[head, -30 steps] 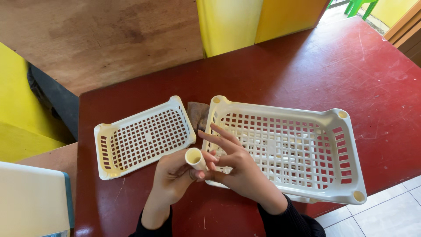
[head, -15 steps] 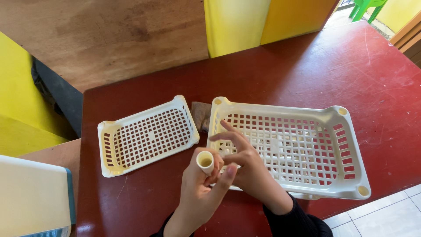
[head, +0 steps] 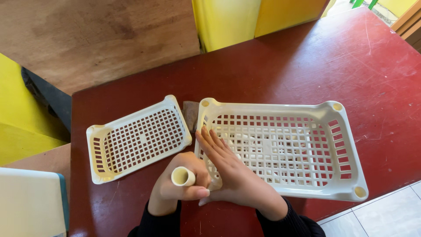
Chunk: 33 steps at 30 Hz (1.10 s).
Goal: The person wipes a white plastic basket with a cloth, then inserts four white plastic legs into the basket. They stack a second basket on top and secure the two-tier rack with additional plastic connectors. Finally, they wipe a blue dish rack with the cloth.
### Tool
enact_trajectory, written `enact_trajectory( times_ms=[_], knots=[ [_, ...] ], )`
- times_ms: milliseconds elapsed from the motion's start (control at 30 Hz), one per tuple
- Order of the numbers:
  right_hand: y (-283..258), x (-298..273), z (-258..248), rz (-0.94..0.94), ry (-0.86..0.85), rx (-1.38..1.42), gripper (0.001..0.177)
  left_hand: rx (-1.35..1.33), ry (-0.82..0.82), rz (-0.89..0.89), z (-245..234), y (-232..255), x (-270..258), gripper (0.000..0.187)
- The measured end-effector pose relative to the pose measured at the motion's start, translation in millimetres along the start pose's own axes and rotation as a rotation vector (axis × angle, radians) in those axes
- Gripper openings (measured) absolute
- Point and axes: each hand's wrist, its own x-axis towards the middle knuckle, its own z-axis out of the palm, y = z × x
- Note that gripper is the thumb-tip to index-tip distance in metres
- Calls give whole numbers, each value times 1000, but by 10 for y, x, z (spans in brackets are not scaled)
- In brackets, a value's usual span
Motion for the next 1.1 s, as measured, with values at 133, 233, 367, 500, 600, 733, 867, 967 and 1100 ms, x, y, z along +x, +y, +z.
enact_trajectory(
  times_ms=[133,233,367,500,600,733,867,967,1100],
  knots=[
    [32,21,31,2,20,-9,125,21,115,23,76,-32,3,30],
    [27,27,26,30,33,-14,122,129,500,39,352,-165,-22,18],
    [44,28,3,5,14,-27,120,264,678,164,593,-303,-56,17],
    [58,60,-56,-19,-52,22,119,205,437,88,336,-228,-77,20],
    [38,87,-73,-45,-42,4,120,158,236,48,96,-188,-57,22],
    [-10,73,30,-2,27,-80,115,33,150,61,17,-228,-103,20],
    [54,-307,322,-267,419,-732,90,-16,274,99,27,-356,-194,20],
    [359,-819,404,-683,878,-1101,44,-33,285,225,-4,-486,-244,19],
    [902,-1125,556,-496,574,-887,23,49,387,290,-32,-603,-246,17]
  ],
)
